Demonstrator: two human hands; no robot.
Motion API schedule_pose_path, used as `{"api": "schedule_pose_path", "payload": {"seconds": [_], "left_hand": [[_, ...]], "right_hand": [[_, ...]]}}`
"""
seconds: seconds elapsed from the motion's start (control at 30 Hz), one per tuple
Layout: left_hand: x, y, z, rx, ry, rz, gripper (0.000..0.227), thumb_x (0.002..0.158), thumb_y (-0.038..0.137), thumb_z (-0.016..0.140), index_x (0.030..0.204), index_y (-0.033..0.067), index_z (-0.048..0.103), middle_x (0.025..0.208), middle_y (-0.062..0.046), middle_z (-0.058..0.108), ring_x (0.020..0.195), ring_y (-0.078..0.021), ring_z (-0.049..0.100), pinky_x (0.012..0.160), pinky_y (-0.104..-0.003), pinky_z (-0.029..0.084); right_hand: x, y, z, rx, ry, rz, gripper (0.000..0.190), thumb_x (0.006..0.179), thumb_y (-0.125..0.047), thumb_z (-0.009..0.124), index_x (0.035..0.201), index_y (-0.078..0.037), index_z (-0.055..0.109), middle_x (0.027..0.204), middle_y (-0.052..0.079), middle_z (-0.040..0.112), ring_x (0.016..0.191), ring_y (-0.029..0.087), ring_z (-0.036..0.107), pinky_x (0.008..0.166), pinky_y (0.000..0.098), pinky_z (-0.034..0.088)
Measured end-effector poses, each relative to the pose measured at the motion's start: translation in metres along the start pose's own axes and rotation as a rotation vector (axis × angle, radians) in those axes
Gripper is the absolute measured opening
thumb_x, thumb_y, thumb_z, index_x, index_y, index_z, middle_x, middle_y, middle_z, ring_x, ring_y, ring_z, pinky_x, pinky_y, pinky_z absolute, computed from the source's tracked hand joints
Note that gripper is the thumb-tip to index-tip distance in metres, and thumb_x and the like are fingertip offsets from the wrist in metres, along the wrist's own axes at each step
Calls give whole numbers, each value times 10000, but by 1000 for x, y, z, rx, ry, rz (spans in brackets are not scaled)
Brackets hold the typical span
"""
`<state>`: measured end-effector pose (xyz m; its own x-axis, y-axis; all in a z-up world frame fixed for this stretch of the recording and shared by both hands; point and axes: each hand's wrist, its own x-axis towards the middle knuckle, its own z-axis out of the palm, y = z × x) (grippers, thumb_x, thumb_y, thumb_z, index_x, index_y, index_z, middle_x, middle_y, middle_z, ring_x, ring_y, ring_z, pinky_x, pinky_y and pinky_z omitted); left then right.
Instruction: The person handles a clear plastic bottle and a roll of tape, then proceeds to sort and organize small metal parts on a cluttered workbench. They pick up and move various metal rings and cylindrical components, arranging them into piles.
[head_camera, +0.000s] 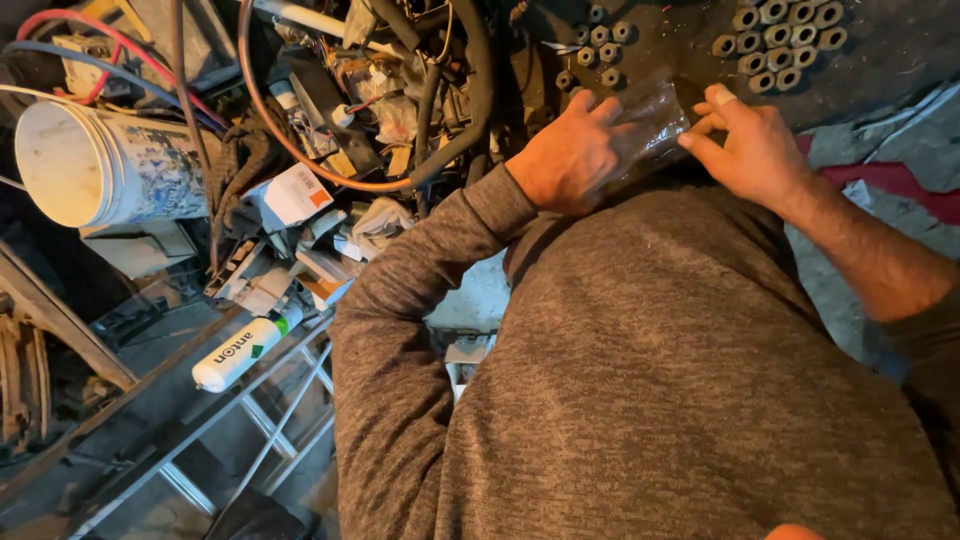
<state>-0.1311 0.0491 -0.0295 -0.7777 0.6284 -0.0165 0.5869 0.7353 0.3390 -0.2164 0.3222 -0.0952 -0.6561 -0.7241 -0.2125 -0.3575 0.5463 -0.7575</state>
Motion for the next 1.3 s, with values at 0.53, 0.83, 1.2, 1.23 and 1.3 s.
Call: {"api": "schedule_pose_path", "payload": {"seconds": [0.53,0.83,1.2,1.23,1.3], "left_hand": [[1,-5,45,-9,10,-85,178,833,329,752,858,155,784,1190,-70,663,1098,-306,541,817,-484,416],[1,4,22,-70,54,-115,300,723,364,755,889,116,777,1178,-118,636,1015,-360,567,720,-490,444],[2,14,31,-4,166,-156,432,725,328,711,1067,70,765,1131,-119,623,960,-335,563,702,-459,438],[2,15,31,-5,168,-158,432,725,328,711,1067,70,765,1131,-119,623,960,-335,563,702,-459,438],[3,17,31,4,25,-197,325,819,342,711,1021,91,752,1130,-127,624,978,-318,569,758,-478,446]], "right_hand": [[-1,-51,-13,-373,211,-235,497,795,-125,850,1150,67,562,1175,304,666,1183,454,658,1059,480,517],[12,-29,11,189,1,-8,545,923,-129,718,1351,119,487,1134,143,725,1147,301,689,1068,422,501],[31,-35,7,57,0,82,830,953,-184,775,1562,171,336,1040,153,769,934,248,731,813,376,574],[32,-40,5,55,-2,80,830,953,-184,775,1562,171,336,1040,153,769,934,248,731,813,376,574],[32,-50,1,116,-32,183,819,968,-142,741,1594,154,302,1062,151,745,847,249,722,751,371,581]]}}
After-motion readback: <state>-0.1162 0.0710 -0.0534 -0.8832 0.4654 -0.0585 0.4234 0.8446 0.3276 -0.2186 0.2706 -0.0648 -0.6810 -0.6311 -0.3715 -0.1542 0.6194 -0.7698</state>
